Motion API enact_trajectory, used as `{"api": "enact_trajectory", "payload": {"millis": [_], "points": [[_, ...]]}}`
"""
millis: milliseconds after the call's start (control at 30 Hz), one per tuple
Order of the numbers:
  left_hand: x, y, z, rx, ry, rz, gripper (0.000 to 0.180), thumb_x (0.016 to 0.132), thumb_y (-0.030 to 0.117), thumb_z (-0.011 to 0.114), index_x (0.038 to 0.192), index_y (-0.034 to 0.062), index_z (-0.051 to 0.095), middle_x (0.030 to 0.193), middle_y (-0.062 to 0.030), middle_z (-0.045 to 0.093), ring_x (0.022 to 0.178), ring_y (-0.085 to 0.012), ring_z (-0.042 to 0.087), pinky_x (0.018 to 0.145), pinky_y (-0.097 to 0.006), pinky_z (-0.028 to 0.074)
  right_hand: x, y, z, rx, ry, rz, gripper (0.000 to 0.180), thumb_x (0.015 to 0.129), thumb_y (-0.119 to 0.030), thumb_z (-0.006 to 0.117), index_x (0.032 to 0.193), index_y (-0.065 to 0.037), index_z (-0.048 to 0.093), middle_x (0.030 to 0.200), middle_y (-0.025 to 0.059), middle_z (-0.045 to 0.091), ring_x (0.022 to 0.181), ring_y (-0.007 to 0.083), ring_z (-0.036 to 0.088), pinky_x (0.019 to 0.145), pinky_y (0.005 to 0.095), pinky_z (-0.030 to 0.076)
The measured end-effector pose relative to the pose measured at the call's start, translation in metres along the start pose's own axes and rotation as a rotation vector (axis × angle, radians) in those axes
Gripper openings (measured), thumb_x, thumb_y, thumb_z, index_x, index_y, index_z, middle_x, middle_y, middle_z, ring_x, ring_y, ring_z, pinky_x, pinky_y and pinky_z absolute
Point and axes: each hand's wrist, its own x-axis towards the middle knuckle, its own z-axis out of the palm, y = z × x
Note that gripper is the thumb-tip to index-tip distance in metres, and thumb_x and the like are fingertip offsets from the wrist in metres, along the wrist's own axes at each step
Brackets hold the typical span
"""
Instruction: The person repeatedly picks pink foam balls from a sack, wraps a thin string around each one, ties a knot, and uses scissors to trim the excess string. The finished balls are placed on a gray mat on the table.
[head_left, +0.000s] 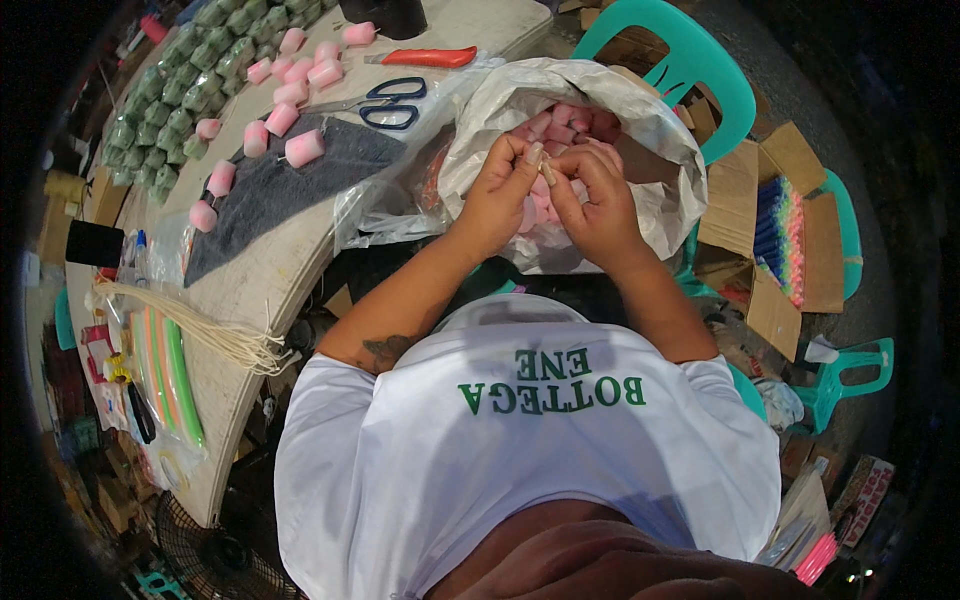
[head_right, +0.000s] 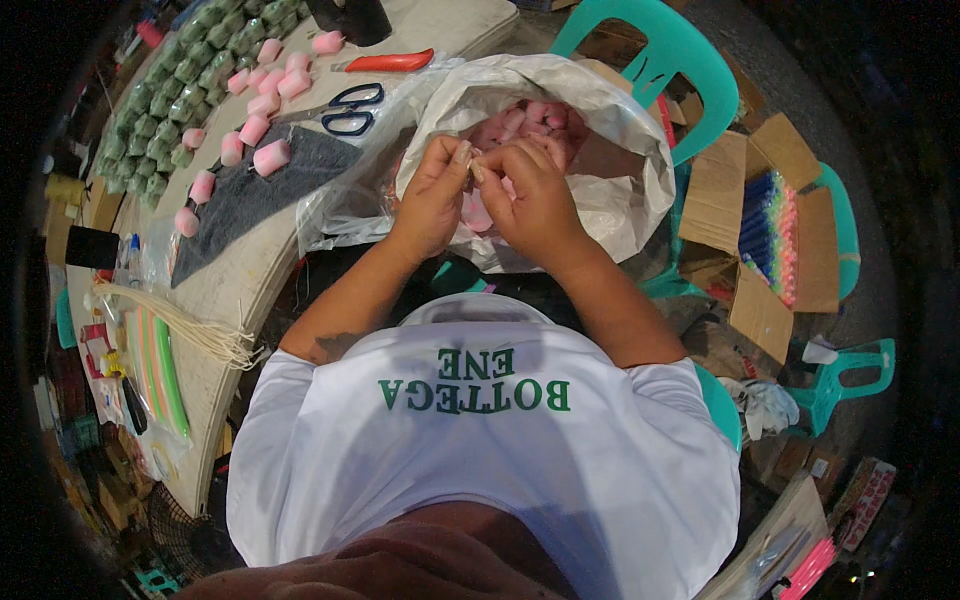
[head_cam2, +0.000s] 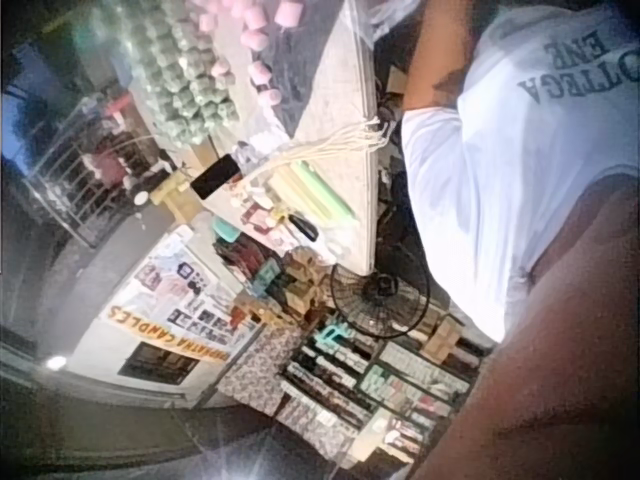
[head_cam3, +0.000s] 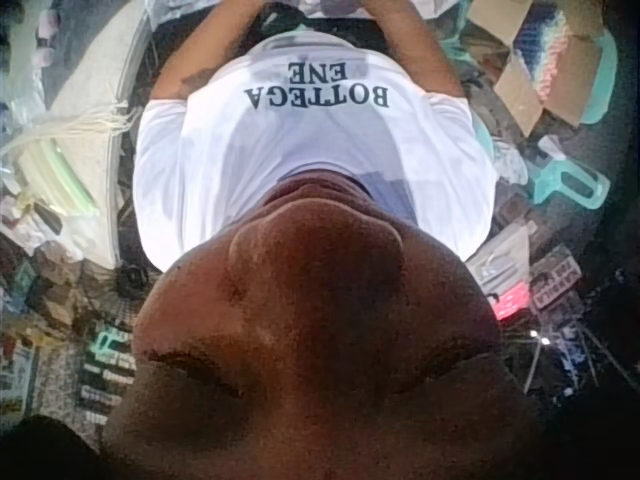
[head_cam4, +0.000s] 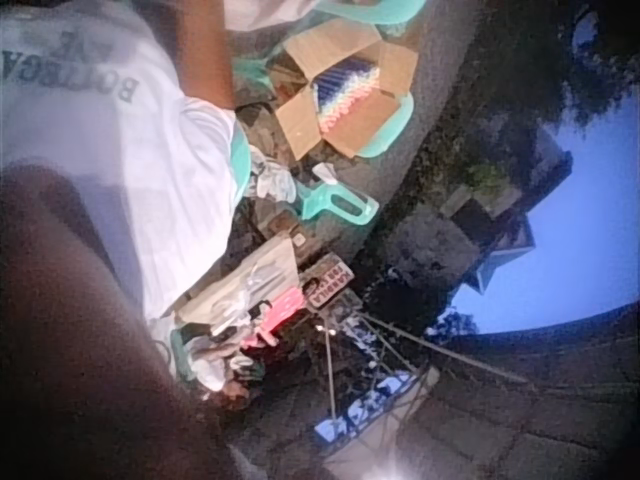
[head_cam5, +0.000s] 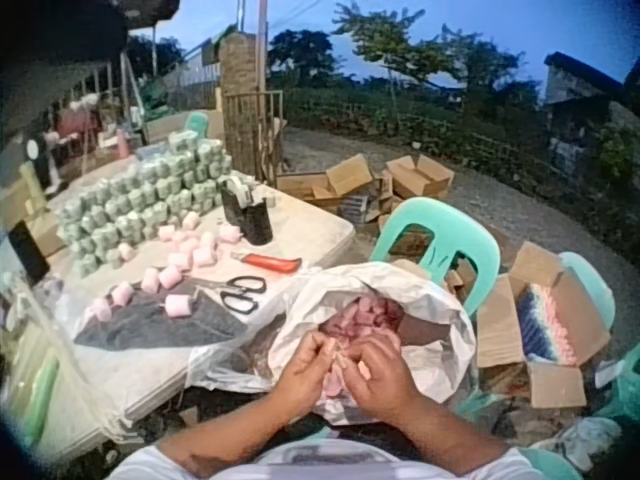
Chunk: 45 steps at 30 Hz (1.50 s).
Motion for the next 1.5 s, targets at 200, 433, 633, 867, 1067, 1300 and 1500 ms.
{"api": "enact_trajectory", "payload": {"millis": [200,433,633,867,1067,1300,1500], "points": [[-0.002,-0.012,-0.005,0.330,0.106,0.089,0.016,0.092,0.021,0.048,0.088,0.0061,0.046,0.079,-0.0003,0.050,0.072,-0.0062,0.045,0.068,-0.020,0.038,-0.008,-0.002,0.006,0.279,-0.036,0.354,0.012,0.082,-0.013,0.058,0.085,-0.001,0.059,0.076,0.0070,0.059,0.075,0.0189,0.056,0.069,0.0306,0.043],[0.002,-0.017,-0.022,0.619,0.072,0.169,0.014,0.089,0.015,0.055,0.086,0.0039,0.047,0.076,-0.0030,0.053,0.068,-0.0063,0.049,0.064,-0.020,0.041,-0.001,0.005,-0.017,0.852,-0.241,0.574,0.018,0.087,-0.013,0.055,0.094,0.002,0.061,0.085,0.0037,0.061,0.080,0.0085,0.055,0.073,0.0228,0.044],[0.002,-0.017,-0.020,0.719,0.119,0.265,0.015,0.087,0.015,0.057,0.084,0.0037,0.047,0.074,-0.0024,0.051,0.064,-0.0061,0.050,0.060,-0.020,0.041,-0.001,0.008,-0.015,0.796,-0.247,0.615,0.017,0.085,-0.013,0.059,0.092,0.002,0.061,0.086,0.0034,0.062,0.081,0.0079,0.055,0.074,0.0222,0.044],[0.004,-0.008,-0.012,0.885,0.142,0.426,0.016,0.085,0.011,0.058,0.076,0.0023,0.048,0.072,-0.0043,0.049,0.063,-0.0077,0.051,0.057,-0.020,0.041,-0.008,0.016,0.003,0.593,-0.119,0.539,0.012,0.080,-0.010,0.061,0.087,0.000,0.060,0.082,0.0017,0.061,0.077,0.0075,0.054,0.071,0.0223,0.043],[0.007,-0.010,-0.020,0.851,0.163,0.348,0.017,0.085,0.013,0.059,0.075,0.0022,0.050,0.070,-0.0050,0.051,0.062,-0.0078,0.050,0.056,-0.021,0.039,0.000,0.011,-0.003,0.340,-0.095,0.396,0.011,0.077,-0.007,0.059,0.085,0.000,0.059,0.081,0.0020,0.059,0.077,0.0091,0.054,0.071,0.0227,0.043],[0.008,0.000,-0.020,0.784,0.188,0.208,0.019,0.085,0.017,0.059,0.076,0.0027,0.050,0.069,-0.0043,0.051,0.063,-0.0094,0.048,0.057,-0.023,0.039,-0.002,0.019,-0.007,0.510,-0.037,0.468,0.022,0.074,-0.012,0.066,0.094,-0.003,0.063,0.086,0.0076,0.063,0.080,0.0145,0.059,0.075,0.0264,0.045],[0.004,-0.014,-0.021,0.599,0.132,0.085,0.020,0.087,0.019,0.057,0.076,0.0029,0.051,0.069,-0.0026,0.053,0.063,-0.0073,0.049,0.057,-0.022,0.039,0.006,0.013,-0.012,0.315,-0.138,0.297,0.023,0.073,-0.015,0.069,0.093,-0.004,0.065,0.085,0.0093,0.062,0.079,0.0192,0.060,0.073,0.0287,0.045]]}}
